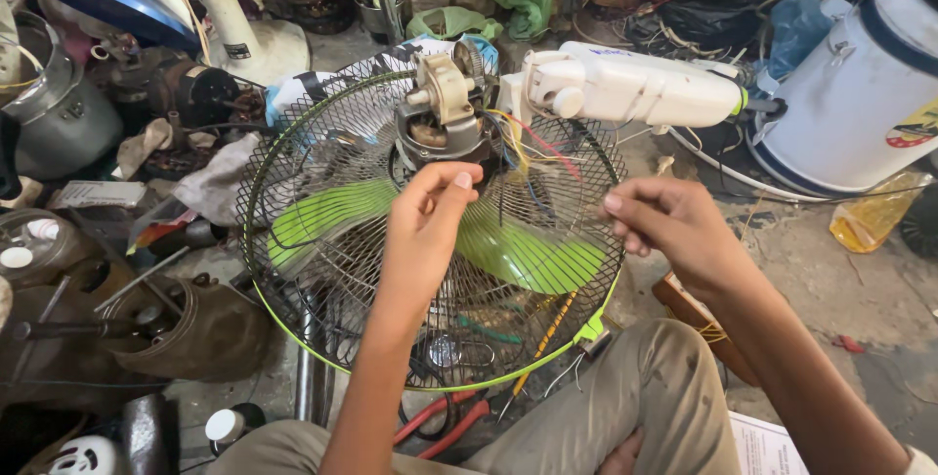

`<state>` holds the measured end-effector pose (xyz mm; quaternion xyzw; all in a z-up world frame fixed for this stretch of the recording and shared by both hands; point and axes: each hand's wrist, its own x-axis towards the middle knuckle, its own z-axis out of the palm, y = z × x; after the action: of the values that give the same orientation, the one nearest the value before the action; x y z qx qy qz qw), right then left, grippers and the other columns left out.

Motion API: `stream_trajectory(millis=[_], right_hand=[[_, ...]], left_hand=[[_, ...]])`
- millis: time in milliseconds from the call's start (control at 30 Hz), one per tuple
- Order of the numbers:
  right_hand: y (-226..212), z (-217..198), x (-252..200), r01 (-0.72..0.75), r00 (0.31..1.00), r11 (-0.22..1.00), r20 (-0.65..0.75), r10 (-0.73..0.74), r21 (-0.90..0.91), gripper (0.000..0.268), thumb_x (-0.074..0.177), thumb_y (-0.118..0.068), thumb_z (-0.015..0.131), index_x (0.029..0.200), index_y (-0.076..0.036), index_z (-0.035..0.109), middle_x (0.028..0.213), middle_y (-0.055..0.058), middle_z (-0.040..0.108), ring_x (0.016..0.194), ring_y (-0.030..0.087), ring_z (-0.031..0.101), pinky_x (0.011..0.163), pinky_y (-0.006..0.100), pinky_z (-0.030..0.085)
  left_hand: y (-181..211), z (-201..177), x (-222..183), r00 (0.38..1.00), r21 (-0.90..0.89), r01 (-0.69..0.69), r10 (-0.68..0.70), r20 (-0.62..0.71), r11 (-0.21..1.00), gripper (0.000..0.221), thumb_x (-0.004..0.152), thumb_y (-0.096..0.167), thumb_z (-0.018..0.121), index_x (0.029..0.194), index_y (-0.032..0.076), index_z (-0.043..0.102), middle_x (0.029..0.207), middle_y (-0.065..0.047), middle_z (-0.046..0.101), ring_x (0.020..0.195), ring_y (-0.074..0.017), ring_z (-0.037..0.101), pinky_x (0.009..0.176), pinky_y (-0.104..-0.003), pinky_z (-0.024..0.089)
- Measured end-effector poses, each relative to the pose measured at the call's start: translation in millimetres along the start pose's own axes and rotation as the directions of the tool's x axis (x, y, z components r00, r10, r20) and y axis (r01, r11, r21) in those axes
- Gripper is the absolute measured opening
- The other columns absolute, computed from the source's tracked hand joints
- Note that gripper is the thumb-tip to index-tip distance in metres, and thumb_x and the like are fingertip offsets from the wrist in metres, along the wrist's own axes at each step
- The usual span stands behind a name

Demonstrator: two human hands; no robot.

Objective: The person is repairing a green pedestal fan by connecting wires to the motor and testing the circuit. They use a multimeter to check connections and plug the fan into a power strip to verify operation.

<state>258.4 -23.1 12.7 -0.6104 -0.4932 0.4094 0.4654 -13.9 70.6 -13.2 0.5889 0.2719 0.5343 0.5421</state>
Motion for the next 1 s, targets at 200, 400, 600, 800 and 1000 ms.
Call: stream_trajectory(millis=[200, 400, 600, 800, 1000], right_hand=[[63.9, -17.8, -58.5, -0.088, 0.986, 0.996, -0.14, 0.091, 0.027, 0.02, 0.094, -0.017, 0.068, 0.101, -0.001, 0.075, 0.076, 0.0, 0.066, 0.065, 0.008, 0.058, 0.058, 0.024, 0.046], [196.9, 26.1, -173.1, -0.302, 0.932, 0.945, -0.169, 0.32, 0.125, 0.018, 0.094, -0.021, 0.067, 0.095, -0.004, 0.074, 0.07, 0.001, 0.065, 0.059, 0.01, 0.056, 0.054, 0.026, 0.044], [260.1, 82.6, -242.7, -0.351, 0.865, 0.893, -0.267, 0.424, 0.281, 0.036, 0.1, -0.03, 0.057, 0.079, -0.004, 0.068, 0.06, 0.002, 0.062, 0.049, 0.011, 0.054, 0.046, 0.026, 0.039], [260.4, 80.2, -211.7, -0.326, 0.925, 0.911, -0.112, 0.362, 0.254, 0.04, 0.104, -0.033, 0.053, 0.077, -0.005, 0.064, 0.062, 0.001, 0.062, 0.051, 0.008, 0.055, 0.047, 0.024, 0.042], [252.1, 91.7, -213.4, -0.238, 0.959, 0.958, -0.12, 0.258, 0.157, 0.031, 0.102, -0.029, 0.06, 0.083, -0.005, 0.065, 0.067, 0.001, 0.065, 0.057, 0.007, 0.058, 0.053, 0.022, 0.047]], left_hand=[[-0.8, -3.2, 2.6, 0.998, -0.004, -0.006, 0.006, -0.055, 1.0, 0.023, 0.104, 0.021, 0.059, 0.11, 0.002, 0.072, 0.106, -0.003, 0.073, 0.094, -0.0103, 0.065, 0.087, -0.026, 0.051], [1.4, -4.9, 0.8, 0.996, 0.028, -0.033, 0.035, -0.081, 0.999, 0.021, 0.105, 0.019, 0.058, 0.108, 0.003, 0.071, 0.106, -0.002, 0.074, 0.091, -0.0098, 0.066, 0.082, -0.025, 0.051], [11.1, -8.2, -4.8, 0.99, 0.027, -0.1, 0.102, -0.098, 0.995, 0.017, 0.109, 0.016, 0.057, 0.11, 0.005, 0.07, 0.107, -0.003, 0.074, 0.09, -0.0086, 0.066, 0.081, -0.023, 0.05], [49.9, -19.5, -29.1, 0.959, 0.101, -0.247, 0.258, -0.115, 0.964, 0.015, 0.113, 0.01, 0.057, 0.114, 0.002, 0.069, 0.108, -0.005, 0.072, 0.096, -0.011, 0.069, 0.086, -0.026, 0.057], [73.9, -30.0, -43.8, 0.913, 0.174, -0.363, 0.387, -0.13, 0.915, 0.012, 0.118, 0.002, 0.062, 0.11, -0.006, 0.067, 0.112, -0.012, 0.074, 0.089, -0.0133, 0.065, 0.086, -0.025, 0.055]])
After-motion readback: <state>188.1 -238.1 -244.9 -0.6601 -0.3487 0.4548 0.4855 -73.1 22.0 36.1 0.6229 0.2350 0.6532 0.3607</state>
